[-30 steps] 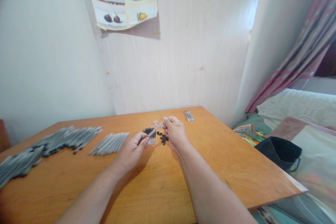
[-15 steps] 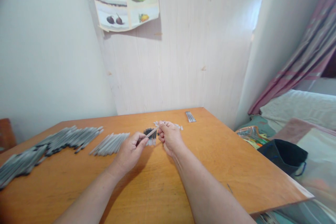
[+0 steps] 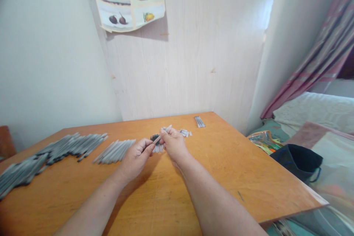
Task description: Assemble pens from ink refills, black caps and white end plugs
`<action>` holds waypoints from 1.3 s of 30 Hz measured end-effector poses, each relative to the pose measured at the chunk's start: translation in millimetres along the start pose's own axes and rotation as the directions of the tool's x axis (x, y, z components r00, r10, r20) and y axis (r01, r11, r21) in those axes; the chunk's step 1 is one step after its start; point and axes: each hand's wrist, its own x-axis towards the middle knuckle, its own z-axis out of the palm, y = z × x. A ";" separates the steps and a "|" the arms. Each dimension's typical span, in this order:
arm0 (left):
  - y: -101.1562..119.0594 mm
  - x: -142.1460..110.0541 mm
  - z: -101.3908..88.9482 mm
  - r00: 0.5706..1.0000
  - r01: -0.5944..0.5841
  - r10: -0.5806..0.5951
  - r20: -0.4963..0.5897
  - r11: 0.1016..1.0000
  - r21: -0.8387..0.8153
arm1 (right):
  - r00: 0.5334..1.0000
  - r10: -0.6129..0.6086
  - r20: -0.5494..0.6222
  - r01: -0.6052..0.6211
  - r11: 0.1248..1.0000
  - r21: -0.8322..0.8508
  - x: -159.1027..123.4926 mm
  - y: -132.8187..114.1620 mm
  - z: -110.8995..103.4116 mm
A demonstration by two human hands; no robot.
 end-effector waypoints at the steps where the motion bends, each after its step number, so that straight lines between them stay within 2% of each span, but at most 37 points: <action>1: 0.0 -0.2 0.3 1.000 0.001 -0.001 0.004 1.000 0.001 | 0.999 -0.005 -0.043 0.006 1.000 0.015 1.9 -3.1 -3.2; 3: 0.6 -0.7 0.9 1.000 0.002 -0.002 0.009 1.000 -0.014 | 0.996 -0.005 -0.093 0.010 0.999 0.048 4.7 -8.7 -8.2; 6: 2.1 -0.9 0.6 1.000 0.019 -0.020 -0.014 0.997 -0.075 | 0.995 0.007 -0.104 0.001 0.997 0.074 6.1 -14.0 -12.2; 10: 2.6 2.2 -4.2 0.981 0.102 -0.150 -0.126 0.939 -0.328 | 0.998 0.060 -0.035 -0.058 0.996 0.063 3.4 -14.3 -12.2; 12: 1.3 5.4 -9.3 0.952 0.112 -0.246 -0.184 0.835 -0.539 | 0.992 0.116 0.051 -0.117 0.993 0.032 0.1 -11.9 -9.3; 14: -0.5 8.7 -15.4 0.923 0.080 -0.326 -0.204 0.682 -0.727 | 0.969 0.182 0.167 -0.181 0.983 -0.025 -4.6 -7.8 -4.3; 16: -2.5 10.7 -20.2 0.909 0.050 -0.366 -0.200 0.572 -0.819 | 0.937 0.229 0.263 -0.207 0.972 -0.108 -9.5 -2.4 1.6; 18: -4.1 10.8 -21.4 0.906 0.044 -0.371 -0.205 0.562 -0.826 | 0.924 0.235 0.301 -0.182 0.964 -0.193 -13.4 3.4 6.6; 20: -5.2 9.0 -17.9 0.914 0.080 -0.358 -0.192 0.621 -0.779 | 0.926 0.212 0.313 -0.136 0.959 -0.248 -15.3 8.4 9.2; 24: -6.2 4.5 -2.9 0.950 0.231 -0.313 -0.005 0.711 -0.664 | 0.938 0.135 0.320 -0.044 0.961 -0.275 -14.1 13.7 8.7; 27: -5.9 3.7 4.0 0.955 0.227 -0.295 0.013 0.704 -0.673 | 0.940 0.059 0.337 0.052 0.948 -0.314 -12.2 13.8 7.6; 32: -3.0 6.9 -3.7 0.935 0.159 -0.341 -0.094 0.643 -0.749 | 0.929 -0.071 0.362 0.253 0.836 -0.487 -11.7 14.2 5.8; 36: -3.1 9.5 -18.1 0.897 0.070 -0.395 -0.200 0.573 -0.817 | 0.934 -0.089 0.345 0.289 0.756 -0.587 -13.9 15.5 5.9; 39: -5.5 10.9 -25.7 0.883 0.016 -0.404 -0.240 0.537 -0.844 | 0.932 -0.079 0.354 0.285 0.764 -0.578 -16.7 14.4 8.6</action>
